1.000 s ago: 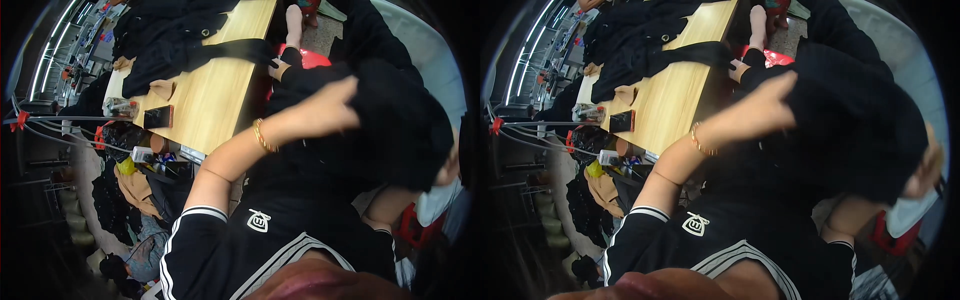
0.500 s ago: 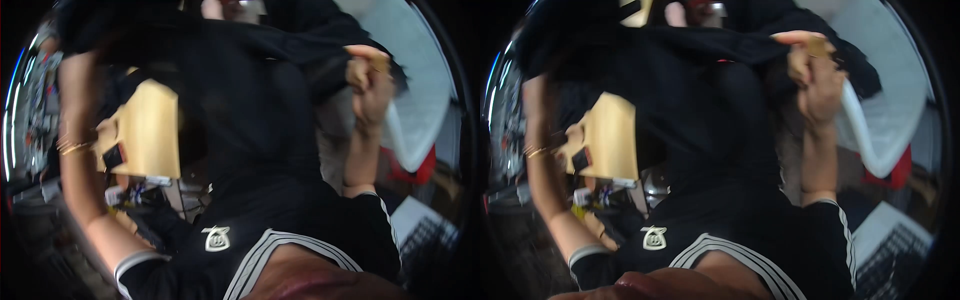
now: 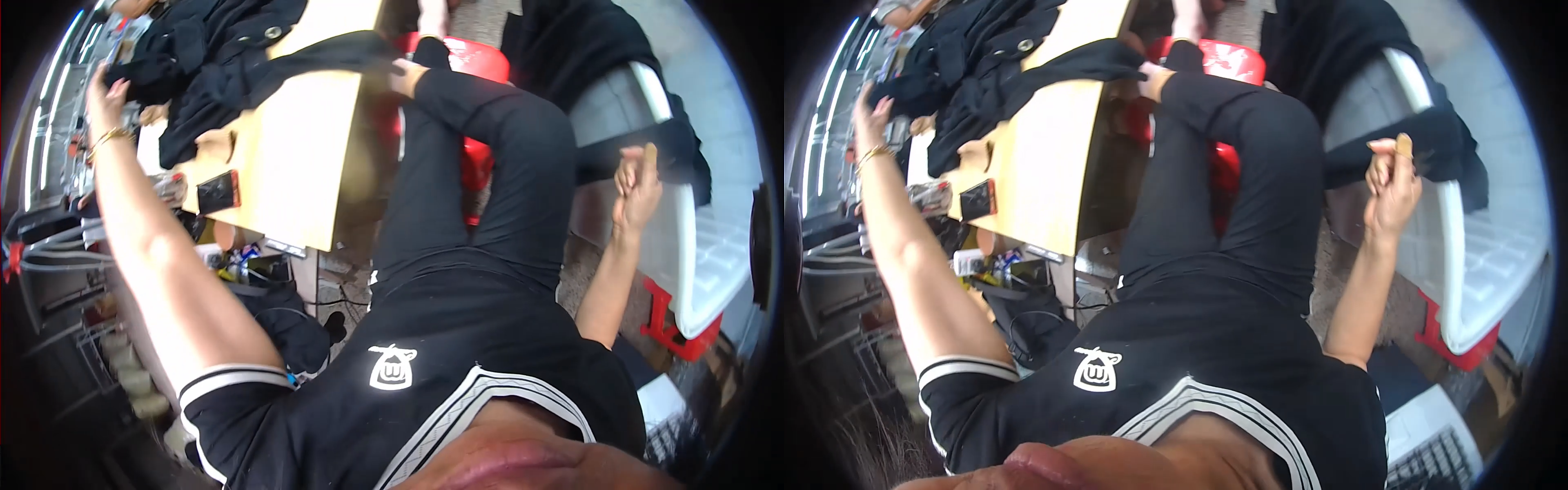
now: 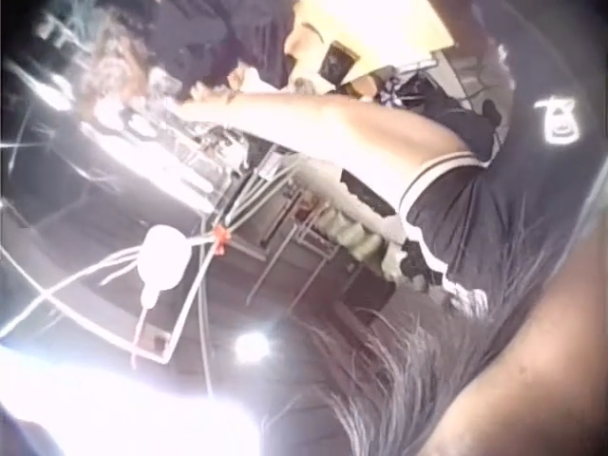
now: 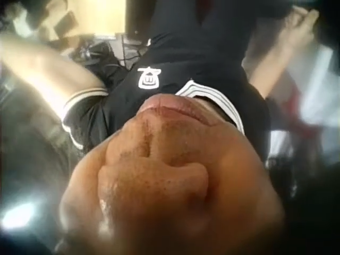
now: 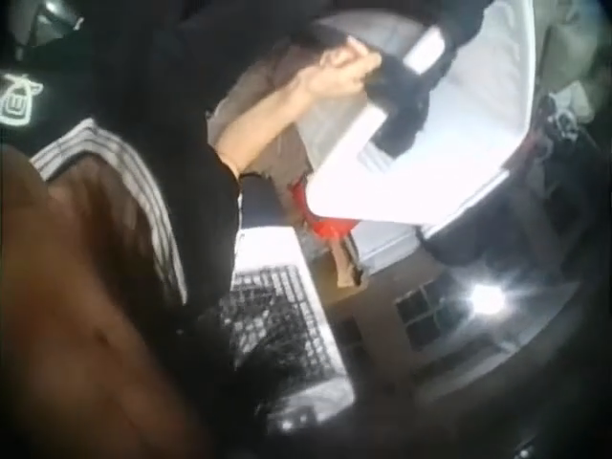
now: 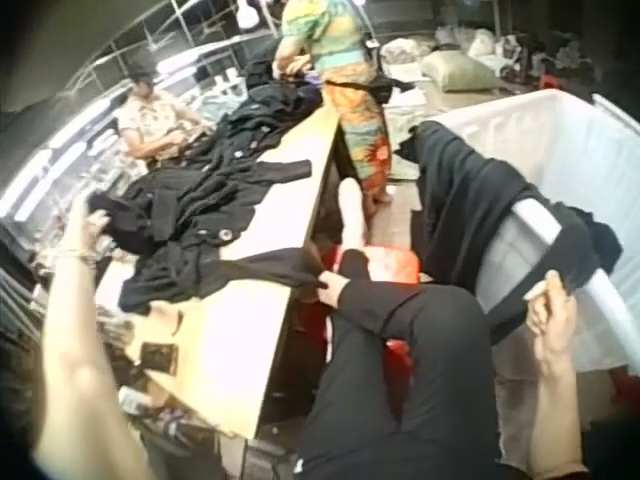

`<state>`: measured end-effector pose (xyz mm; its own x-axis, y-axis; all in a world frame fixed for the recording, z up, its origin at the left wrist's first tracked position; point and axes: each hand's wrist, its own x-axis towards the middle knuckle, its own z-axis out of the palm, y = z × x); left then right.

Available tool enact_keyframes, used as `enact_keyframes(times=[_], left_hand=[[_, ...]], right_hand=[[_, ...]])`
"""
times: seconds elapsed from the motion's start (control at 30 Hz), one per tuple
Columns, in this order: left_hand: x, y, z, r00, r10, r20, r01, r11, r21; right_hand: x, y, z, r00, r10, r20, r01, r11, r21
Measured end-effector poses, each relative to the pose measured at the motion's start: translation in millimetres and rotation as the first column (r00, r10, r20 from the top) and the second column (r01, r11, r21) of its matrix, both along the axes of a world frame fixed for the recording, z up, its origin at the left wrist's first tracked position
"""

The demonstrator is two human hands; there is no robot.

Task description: Trimming loose threads from buttons on a black garment using small snips.

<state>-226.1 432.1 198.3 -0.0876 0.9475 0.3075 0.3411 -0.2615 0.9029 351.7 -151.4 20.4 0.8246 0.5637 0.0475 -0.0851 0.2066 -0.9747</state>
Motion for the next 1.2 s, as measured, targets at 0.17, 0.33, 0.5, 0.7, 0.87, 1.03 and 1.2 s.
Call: enact_keyframes(times=[0.17,0.33,0.5,0.7,0.87,1.03,1.2], left_hand=[[59.2,-39.2,-73.8,0.965,-0.144,0.218,0.190,0.961,-0.204],[153.4,-54.7,-186.6,0.888,-0.109,-0.447,0.088,0.994,-0.068],[207.2,-88.2,-198.8,0.622,0.123,-0.773,-0.260,0.964,-0.055],[204.2,-91.4,-206.4,0.599,0.300,-0.742,-0.404,0.914,0.043],[195.1,-93.0,-215.5,0.671,0.315,-0.671,-0.346,0.934,0.092],[202.5,-122.1,-211.2,0.774,0.191,-0.603,-0.148,0.982,0.122],[211.4,-155.3,-207.0,0.785,0.010,-0.620,0.148,0.968,0.204]], right_hand=[[-11.4,8.3,-15.5,0.989,0.146,-0.033,-0.147,0.989,-0.009],[-8.5,12.6,-23.3,0.986,0.156,-0.063,-0.157,0.987,-0.013],[-7.2,10.3,-27.0,0.990,0.128,-0.066,-0.132,0.989,-0.059],[-4.6,21.8,-37.3,0.983,0.130,-0.127,-0.139,0.988,-0.067],[-8.9,36.7,-40.2,0.982,0.140,-0.126,-0.147,0.988,-0.050],[-5.4,39.9,-35.6,0.988,0.109,-0.113,-0.122,0.985,-0.119],[-1.1,39.7,-41.7,0.988,0.123,-0.092,-0.132,0.986,-0.103]])
